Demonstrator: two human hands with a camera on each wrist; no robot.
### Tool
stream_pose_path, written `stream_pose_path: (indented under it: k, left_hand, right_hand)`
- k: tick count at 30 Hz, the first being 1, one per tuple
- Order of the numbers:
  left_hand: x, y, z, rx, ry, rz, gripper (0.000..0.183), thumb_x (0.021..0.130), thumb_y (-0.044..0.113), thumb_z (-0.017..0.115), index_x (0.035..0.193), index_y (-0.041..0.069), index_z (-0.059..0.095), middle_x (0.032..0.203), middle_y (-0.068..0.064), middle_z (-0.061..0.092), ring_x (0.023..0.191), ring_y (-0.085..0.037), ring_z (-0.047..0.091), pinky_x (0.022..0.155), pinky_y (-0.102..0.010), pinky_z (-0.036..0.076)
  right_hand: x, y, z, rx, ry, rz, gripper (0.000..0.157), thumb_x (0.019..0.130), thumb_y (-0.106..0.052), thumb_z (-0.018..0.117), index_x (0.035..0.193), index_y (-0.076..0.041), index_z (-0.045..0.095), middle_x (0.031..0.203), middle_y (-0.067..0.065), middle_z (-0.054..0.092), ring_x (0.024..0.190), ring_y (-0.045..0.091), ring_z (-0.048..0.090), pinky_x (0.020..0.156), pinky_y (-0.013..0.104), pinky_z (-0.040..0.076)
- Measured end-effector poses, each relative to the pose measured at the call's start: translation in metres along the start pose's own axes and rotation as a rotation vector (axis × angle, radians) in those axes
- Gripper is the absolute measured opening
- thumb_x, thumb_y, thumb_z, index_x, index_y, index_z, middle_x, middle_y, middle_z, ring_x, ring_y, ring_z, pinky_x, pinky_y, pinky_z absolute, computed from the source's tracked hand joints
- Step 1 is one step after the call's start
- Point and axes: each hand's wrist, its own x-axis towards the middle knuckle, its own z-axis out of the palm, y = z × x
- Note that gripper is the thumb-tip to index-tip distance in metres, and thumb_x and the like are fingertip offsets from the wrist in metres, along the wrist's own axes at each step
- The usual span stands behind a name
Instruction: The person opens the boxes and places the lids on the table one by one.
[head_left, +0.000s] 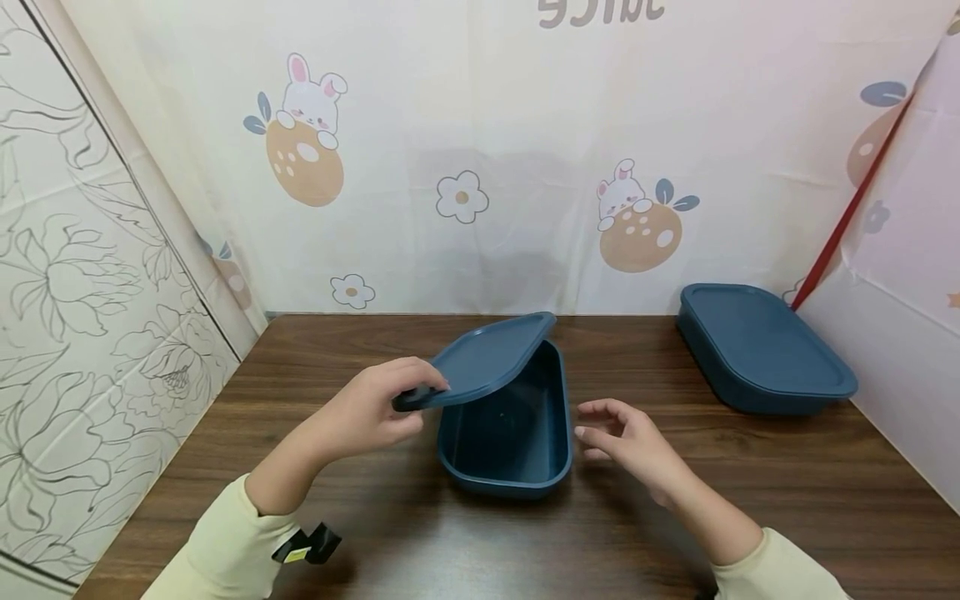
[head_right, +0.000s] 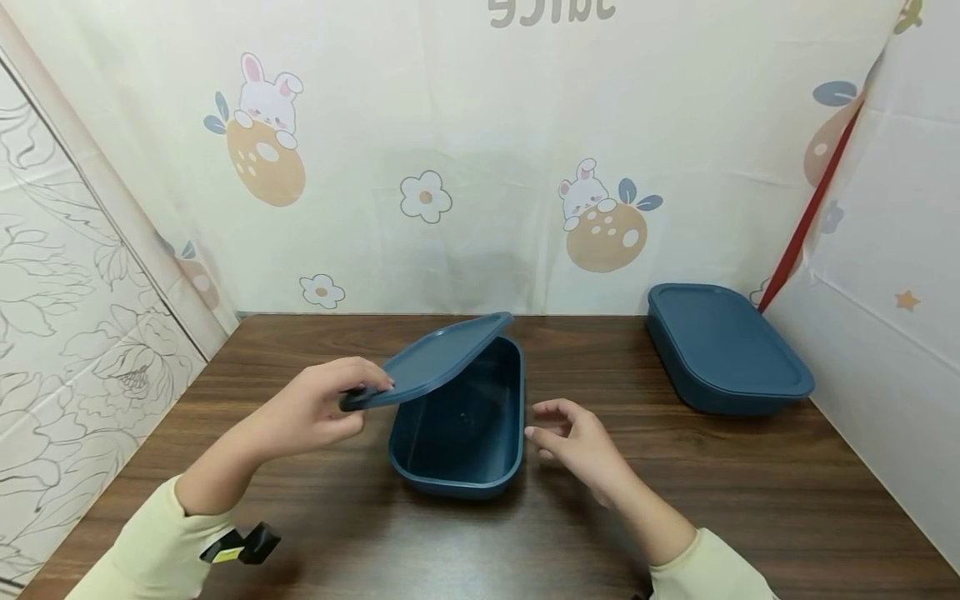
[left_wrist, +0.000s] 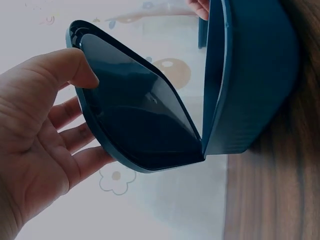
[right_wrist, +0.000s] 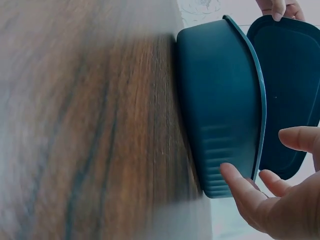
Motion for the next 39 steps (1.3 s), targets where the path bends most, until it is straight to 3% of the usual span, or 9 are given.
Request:
stream_pose_path:
  k: [12, 21, 26, 35, 39]
  left_hand:
    - [-0.006, -0.005, 0.005, -0.031, 0.031, 0.025, 0.038, 0.076, -0.008, 0.061, 0.108, 0.012, 0.064, 0.107, 0.002, 0.063, 0.085, -0.016, 0.055, 0.059, -0.025, 0.050]
    - [-0.007, -0.005, 0.005, -0.087, 0.035, 0.025, 0.041, 0.077, -0.011, 0.059, 0.111, 0.013, 0.063, 0.107, 0.000, 0.063, 0.084, -0.015, 0.056, 0.044, -0.021, 0.045]
    - [-0.008, -0.006, 0.005, -0.102, 0.037, 0.017, 0.042, 0.077, -0.011, 0.060, 0.111, 0.014, 0.063, 0.108, 0.000, 0.063, 0.084, -0.016, 0.057, 0.047, -0.025, 0.048]
    - [-0.011, -0.006, 0.006, -0.167, 0.053, -0.021, 0.045, 0.076, -0.013, 0.059, 0.113, 0.012, 0.061, 0.107, -0.003, 0.061, 0.075, -0.017, 0.058, 0.045, -0.021, 0.042]
    - [-0.013, -0.008, 0.007, -0.194, 0.069, -0.040, 0.046, 0.076, -0.014, 0.060, 0.114, 0.013, 0.061, 0.108, -0.002, 0.061, 0.083, -0.019, 0.061, 0.058, -0.026, 0.053]
  right_hand:
    - [0.005, 0.000, 0.008, 0.150, -0.070, 0.099, 0.057, 0.095, -0.014, 0.062, 0.142, 0.006, 0.035, 0.136, 0.029, 0.043, 0.104, 0.028, 0.061, 0.083, 0.044, 0.056]
    - [0.005, 0.002, 0.015, 0.260, -0.142, 0.090, 0.067, 0.095, -0.008, 0.060, 0.147, 0.009, 0.022, 0.137, 0.036, 0.037, 0.099, 0.032, 0.065, 0.081, 0.045, 0.056]
    - [0.006, 0.003, 0.016, 0.275, -0.156, 0.085, 0.067, 0.095, -0.007, 0.058, 0.148, 0.010, 0.020, 0.138, 0.038, 0.036, 0.100, 0.033, 0.065, 0.080, 0.045, 0.056]
    - [0.006, 0.003, 0.018, 0.261, -0.125, 0.074, 0.066, 0.092, -0.003, 0.058, 0.148, 0.008, 0.023, 0.135, 0.036, 0.040, 0.093, 0.032, 0.067, 0.076, 0.044, 0.057]
    - [0.005, 0.003, 0.020, 0.269, -0.123, 0.063, 0.072, 0.090, -0.002, 0.060, 0.149, 0.008, 0.020, 0.136, 0.037, 0.039, 0.093, 0.032, 0.067, 0.074, 0.044, 0.058]
